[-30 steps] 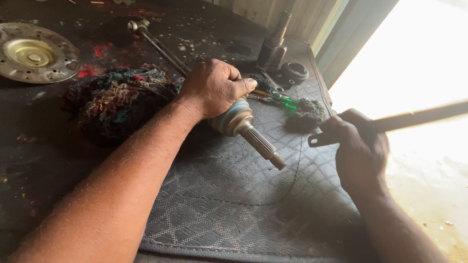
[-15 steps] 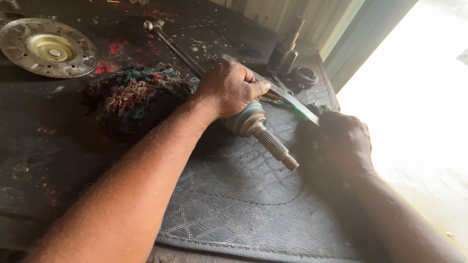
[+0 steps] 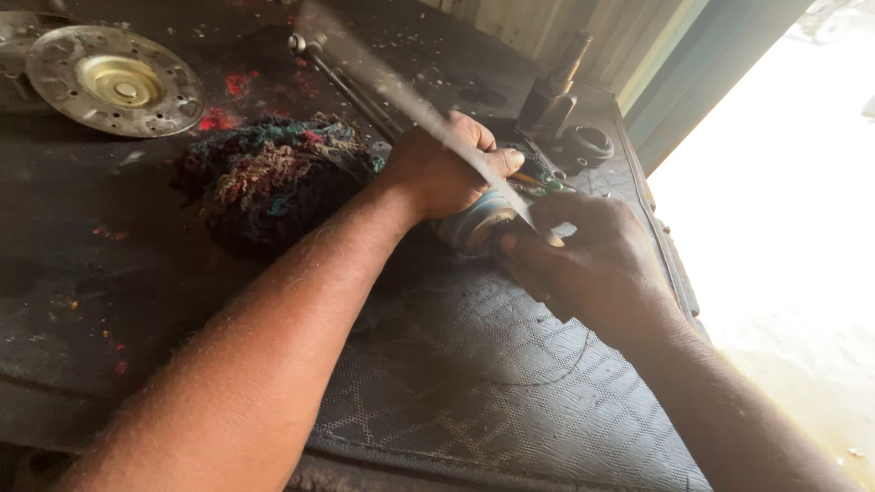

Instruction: The person holds a metal shaft with a rubber boot in the left hand and uses a flat file in the right hand to file the splined end of the shaft. The person repeatedly rotates the shaft and continues filing along its length.

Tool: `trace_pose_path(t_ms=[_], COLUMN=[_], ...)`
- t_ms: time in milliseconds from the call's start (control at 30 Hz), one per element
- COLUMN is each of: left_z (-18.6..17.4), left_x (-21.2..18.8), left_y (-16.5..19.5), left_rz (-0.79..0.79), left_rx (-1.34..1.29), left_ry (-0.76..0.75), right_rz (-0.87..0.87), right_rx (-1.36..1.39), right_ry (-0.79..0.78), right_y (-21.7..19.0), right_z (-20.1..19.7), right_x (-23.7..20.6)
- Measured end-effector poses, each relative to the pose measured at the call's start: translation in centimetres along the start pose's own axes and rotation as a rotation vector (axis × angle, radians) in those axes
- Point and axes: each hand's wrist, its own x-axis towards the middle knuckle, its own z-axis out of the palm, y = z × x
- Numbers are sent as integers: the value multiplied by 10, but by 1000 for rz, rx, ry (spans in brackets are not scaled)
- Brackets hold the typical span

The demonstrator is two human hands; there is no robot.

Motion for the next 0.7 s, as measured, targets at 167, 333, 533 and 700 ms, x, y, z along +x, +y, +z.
trace_pose_path(t_ms=[167, 333, 533, 700], left_z=[-3, -6, -7, -4], left_x=[2, 5, 4, 2], left_y=[3, 10, 6, 1], left_rz=[-57, -194, -165, -196], left_rx=[7, 3, 0, 55], left_ry=[-108, -155, -150, -127], right_rz=[-62, -82, -33, -294], right_rx=[-227, -342, -729, -516], right_ry=[84, 109, 87, 69], right_y=[-12, -7, 25, 21], right_z=[-1, -5, -18, -19], right_x=[-10, -22, -39, -14])
